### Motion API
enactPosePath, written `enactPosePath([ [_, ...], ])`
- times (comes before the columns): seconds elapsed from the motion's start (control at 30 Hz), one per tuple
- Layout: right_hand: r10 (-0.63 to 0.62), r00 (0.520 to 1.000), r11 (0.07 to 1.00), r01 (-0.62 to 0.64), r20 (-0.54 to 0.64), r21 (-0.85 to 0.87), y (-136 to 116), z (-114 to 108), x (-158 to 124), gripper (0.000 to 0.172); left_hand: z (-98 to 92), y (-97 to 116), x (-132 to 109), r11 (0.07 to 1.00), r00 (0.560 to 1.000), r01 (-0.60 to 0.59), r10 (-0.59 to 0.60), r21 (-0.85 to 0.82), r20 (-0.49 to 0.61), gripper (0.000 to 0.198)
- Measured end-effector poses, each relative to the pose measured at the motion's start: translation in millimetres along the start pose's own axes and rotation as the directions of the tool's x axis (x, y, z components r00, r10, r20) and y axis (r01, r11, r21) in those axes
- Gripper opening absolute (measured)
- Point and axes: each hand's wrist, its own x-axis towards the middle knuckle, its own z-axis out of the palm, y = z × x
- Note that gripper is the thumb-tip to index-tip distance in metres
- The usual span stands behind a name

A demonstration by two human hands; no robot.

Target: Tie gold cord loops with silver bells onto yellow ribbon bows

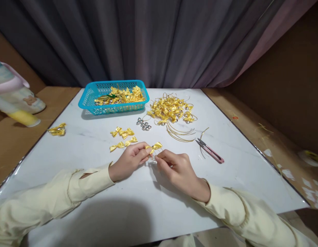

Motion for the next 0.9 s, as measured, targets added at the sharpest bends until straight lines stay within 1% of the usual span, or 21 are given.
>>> enactPosePath([
  [0.23, 0.013, 1.000, 1.000, -0.013, -0.016, 0.015, 0.8, 3.3, -0.2, 0.023, 0.7, 2.7, -1.6, 1.000, 1.000, -0.013, 0.013, -0.024, -0.012, 0.028],
  [0.43, -0.010, 1.000, 1.000, 0.011, -0.020, 0.026, 2.0, 3.0, -1.0, 0.022, 0.1, 0.9, -2.1, 0.997, 1.000, 0.015, -0.015, -0.077, 0.000, 0.028],
  [0.6, -0.016, 1.000, 0.999, 0.017, -0.020, 0.027, 1.3, 1.1, -0.7, 0.021, 0.6, 2.3, -2.1, 0.996, 1.000, 0.023, -0.023, -0.090, 0.002, 0.028],
  [0.9, 0.065, 0.998, 0.983, -0.066, 0.012, 0.173, -2.6, -0.5, 2.7, 0.024, 1.4, 1.3, -3.2, 0.999, 1.000, -0.014, 0.013, -0.032, -0.022, 0.028],
])
